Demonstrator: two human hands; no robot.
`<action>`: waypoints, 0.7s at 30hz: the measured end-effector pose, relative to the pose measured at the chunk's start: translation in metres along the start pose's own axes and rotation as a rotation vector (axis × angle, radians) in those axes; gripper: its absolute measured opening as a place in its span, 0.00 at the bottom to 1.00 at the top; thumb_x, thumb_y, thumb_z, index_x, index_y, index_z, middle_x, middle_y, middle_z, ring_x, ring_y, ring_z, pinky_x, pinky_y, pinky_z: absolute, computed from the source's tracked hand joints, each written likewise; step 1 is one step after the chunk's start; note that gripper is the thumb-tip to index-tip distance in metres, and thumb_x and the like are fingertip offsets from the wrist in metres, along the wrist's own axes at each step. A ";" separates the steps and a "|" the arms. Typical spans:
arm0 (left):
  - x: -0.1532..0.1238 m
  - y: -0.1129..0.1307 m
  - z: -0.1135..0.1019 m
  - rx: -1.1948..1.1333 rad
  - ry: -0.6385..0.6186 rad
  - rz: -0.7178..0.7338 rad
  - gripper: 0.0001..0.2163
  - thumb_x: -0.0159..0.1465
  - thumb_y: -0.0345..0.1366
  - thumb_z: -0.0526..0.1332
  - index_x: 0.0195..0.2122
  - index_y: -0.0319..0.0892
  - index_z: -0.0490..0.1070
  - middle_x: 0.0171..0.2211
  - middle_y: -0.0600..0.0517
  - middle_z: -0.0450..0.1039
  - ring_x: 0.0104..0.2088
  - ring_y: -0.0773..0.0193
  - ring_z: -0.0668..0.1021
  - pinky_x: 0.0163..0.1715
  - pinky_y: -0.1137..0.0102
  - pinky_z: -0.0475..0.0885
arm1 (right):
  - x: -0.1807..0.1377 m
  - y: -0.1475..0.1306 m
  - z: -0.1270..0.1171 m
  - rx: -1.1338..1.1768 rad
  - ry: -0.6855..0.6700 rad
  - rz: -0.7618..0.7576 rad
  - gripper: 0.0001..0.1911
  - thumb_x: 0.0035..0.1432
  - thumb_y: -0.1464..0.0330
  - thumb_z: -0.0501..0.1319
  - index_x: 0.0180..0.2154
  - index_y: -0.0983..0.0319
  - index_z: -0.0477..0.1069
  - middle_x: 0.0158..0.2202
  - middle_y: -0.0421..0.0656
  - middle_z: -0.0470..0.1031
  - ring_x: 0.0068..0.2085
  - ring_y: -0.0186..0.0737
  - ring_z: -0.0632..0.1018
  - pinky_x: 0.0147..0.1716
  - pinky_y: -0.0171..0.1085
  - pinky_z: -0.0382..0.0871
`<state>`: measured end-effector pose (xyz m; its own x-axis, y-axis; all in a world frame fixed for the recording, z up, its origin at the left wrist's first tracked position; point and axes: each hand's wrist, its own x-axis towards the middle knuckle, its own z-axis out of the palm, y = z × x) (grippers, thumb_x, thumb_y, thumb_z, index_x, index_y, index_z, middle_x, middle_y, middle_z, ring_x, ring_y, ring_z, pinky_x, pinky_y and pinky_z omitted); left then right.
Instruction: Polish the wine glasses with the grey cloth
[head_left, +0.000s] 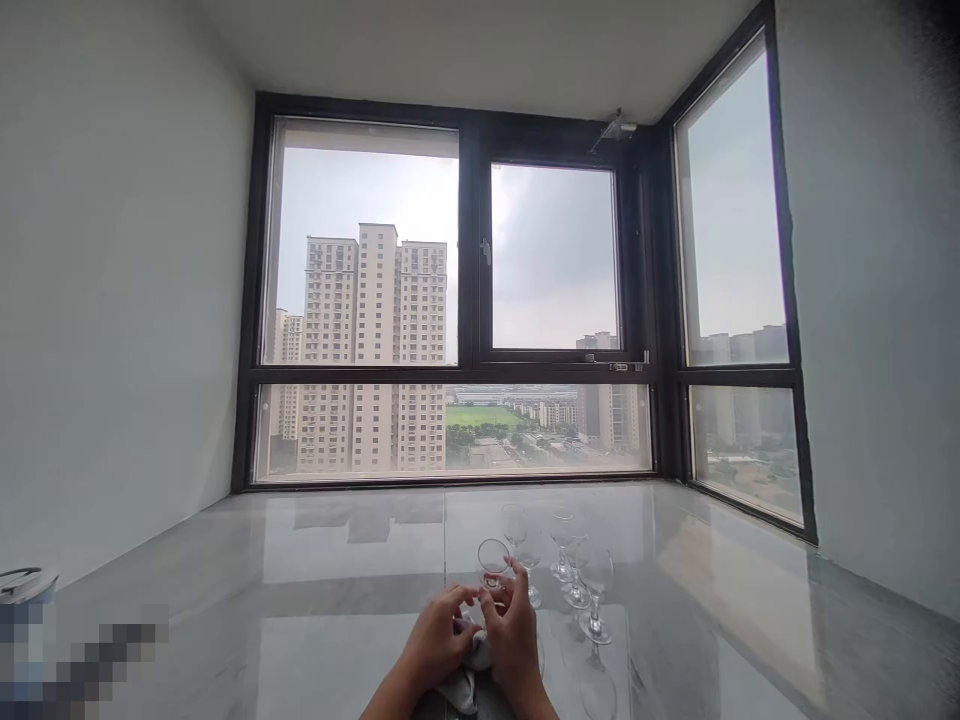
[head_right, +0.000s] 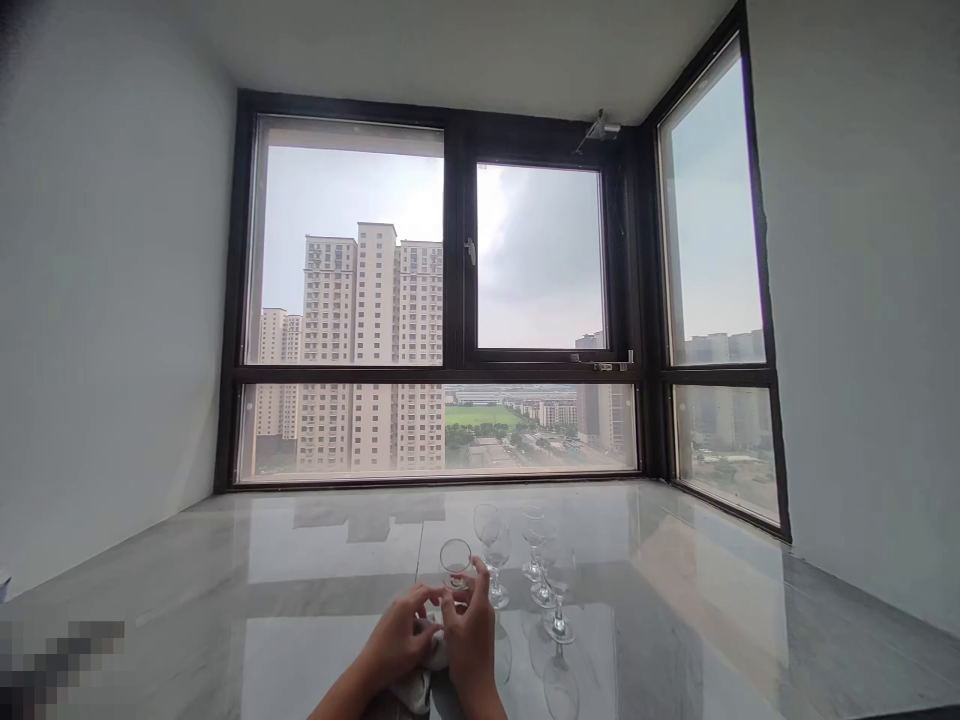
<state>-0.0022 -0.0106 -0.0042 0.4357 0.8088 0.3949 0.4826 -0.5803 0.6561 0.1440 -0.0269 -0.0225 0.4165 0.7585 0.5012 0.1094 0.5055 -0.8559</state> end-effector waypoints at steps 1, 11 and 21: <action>0.000 -0.001 0.000 0.012 0.009 -0.014 0.20 0.57 0.34 0.62 0.52 0.45 0.76 0.48 0.49 0.79 0.42 0.58 0.78 0.47 0.65 0.71 | 0.000 -0.001 -0.001 -0.035 0.029 -0.011 0.32 0.57 0.53 0.62 0.58 0.59 0.61 0.45 0.49 0.82 0.37 0.48 0.84 0.37 0.43 0.79; -0.001 0.002 -0.001 0.055 0.021 -0.039 0.15 0.58 0.35 0.62 0.46 0.44 0.77 0.45 0.49 0.78 0.42 0.58 0.78 0.47 0.65 0.72 | 0.000 -0.006 -0.008 -0.429 0.194 0.041 0.26 0.61 0.53 0.53 0.57 0.55 0.60 0.45 0.47 0.80 0.36 0.52 0.81 0.31 0.43 0.68; -0.001 -0.004 0.003 0.055 -0.010 0.003 0.14 0.60 0.35 0.61 0.45 0.47 0.81 0.47 0.48 0.78 0.44 0.58 0.80 0.49 0.65 0.73 | 0.004 0.007 -0.006 -0.404 0.187 0.063 0.26 0.60 0.52 0.53 0.56 0.55 0.61 0.44 0.48 0.81 0.38 0.54 0.83 0.34 0.45 0.71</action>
<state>-0.0028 -0.0092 -0.0093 0.4445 0.8063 0.3903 0.5222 -0.5872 0.6185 0.1520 -0.0230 -0.0278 0.5853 0.6769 0.4463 0.4064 0.2314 -0.8839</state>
